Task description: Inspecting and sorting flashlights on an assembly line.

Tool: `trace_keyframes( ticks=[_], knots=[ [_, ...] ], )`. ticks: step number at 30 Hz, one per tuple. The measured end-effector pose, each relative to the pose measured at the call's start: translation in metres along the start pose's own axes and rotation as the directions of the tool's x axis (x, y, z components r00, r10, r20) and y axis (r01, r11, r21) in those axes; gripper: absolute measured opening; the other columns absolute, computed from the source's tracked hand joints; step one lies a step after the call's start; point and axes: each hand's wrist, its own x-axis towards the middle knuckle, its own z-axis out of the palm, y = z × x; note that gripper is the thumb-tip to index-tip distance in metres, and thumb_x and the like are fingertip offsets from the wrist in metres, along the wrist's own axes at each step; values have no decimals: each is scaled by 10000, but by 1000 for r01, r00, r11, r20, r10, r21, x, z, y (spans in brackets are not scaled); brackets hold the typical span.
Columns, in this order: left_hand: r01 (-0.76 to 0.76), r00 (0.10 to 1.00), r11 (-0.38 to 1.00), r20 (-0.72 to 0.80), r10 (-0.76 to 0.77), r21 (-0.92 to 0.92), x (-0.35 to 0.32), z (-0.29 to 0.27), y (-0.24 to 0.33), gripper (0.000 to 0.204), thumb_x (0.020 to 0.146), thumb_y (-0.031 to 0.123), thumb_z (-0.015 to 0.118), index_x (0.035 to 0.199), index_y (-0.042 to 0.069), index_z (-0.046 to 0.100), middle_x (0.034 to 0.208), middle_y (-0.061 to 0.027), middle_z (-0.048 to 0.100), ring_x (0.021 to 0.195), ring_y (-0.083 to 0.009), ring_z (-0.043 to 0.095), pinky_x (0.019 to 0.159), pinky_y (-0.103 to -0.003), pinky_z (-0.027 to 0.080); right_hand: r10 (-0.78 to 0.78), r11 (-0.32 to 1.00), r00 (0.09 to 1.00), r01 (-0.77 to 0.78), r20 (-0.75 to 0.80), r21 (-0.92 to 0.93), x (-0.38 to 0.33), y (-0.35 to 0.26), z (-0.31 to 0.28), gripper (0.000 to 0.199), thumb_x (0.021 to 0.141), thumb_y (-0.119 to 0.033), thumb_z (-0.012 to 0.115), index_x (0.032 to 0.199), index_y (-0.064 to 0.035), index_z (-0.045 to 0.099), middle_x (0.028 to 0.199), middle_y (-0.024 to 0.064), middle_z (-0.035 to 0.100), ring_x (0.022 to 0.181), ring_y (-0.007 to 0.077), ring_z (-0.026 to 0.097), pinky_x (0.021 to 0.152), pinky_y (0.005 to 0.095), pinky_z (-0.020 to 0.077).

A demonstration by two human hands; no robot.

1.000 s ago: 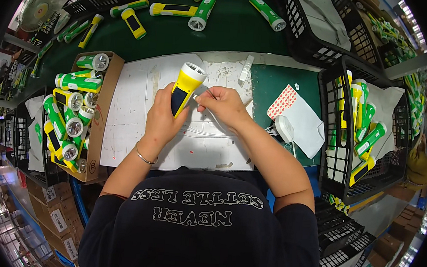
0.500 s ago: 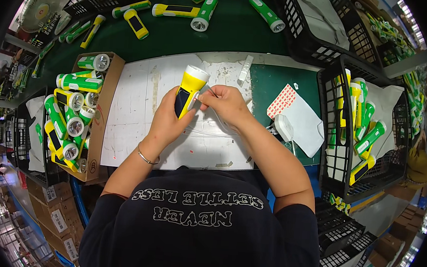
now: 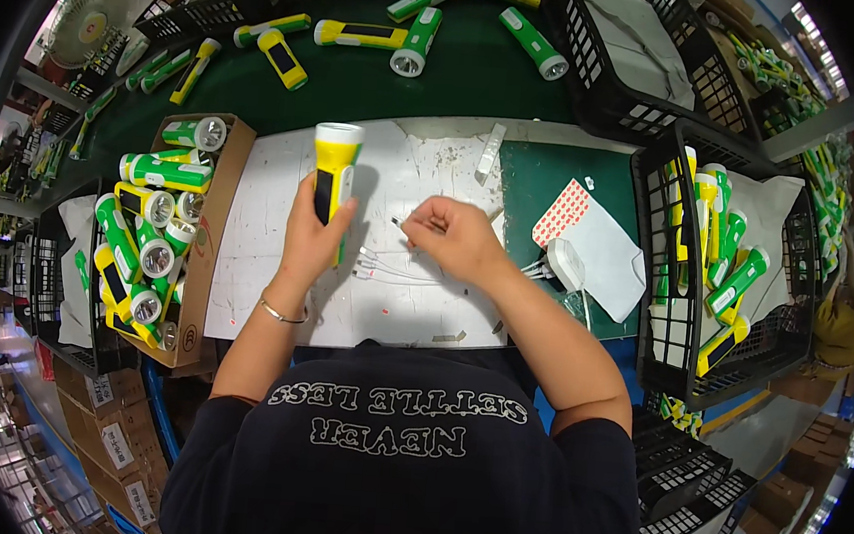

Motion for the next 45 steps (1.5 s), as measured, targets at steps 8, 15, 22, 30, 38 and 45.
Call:
trace_keyframes(
  ticks=[8,15,22,30,38,45],
  knots=[
    [-42,920,870,321,226,-492,-12,5,29,630,745,95,703,1282,7,386,1251,-127,495,1188,-211,449,1007,-348,345,-394,731,919,322,13,-601,-11,-13,16,577,665,-357,749,1126,-78,543,1063,118,613,900,274,620,747,347,505],
    [26,909,811,351,224,-584,-8,-4,35,655,829,267,585,1366,50,279,1286,-160,431,1242,-224,359,1059,-389,206,-688,630,673,368,-272,-684,-72,-49,-76,302,693,-295,737,820,-51,612,748,56,571,623,150,537,555,266,415],
    [130,910,732,374,180,-669,-2,-4,17,424,866,102,547,1255,26,396,1071,-81,525,992,-138,501,875,-271,397,-286,161,376,-888,-881,-431,-146,-63,-246,706,754,-669,477,873,12,619,869,244,627,860,395,600,732,457,463],
    [202,899,775,428,97,-599,4,0,2,354,856,91,576,1185,14,469,1030,-59,530,931,-105,503,867,-247,408,-561,307,439,-677,-702,-669,-73,-82,-218,498,789,-494,561,1038,-67,614,946,164,643,873,328,620,734,407,482],
    [203,911,801,408,56,-563,-6,-5,-4,335,862,90,576,1171,2,480,1015,-57,544,916,-103,510,859,-245,414,-341,170,778,-501,-528,-848,159,-38,-164,553,763,-367,644,1190,-72,451,1104,147,554,930,323,607,741,417,508],
    [222,930,855,365,-41,-468,-14,-23,-10,301,862,117,587,1141,34,511,993,-45,571,925,-106,534,845,-248,431,-389,257,742,-482,-546,-838,178,-47,-168,511,690,-351,655,1095,-73,514,1036,168,558,868,314,616,713,424,506]
  ],
)
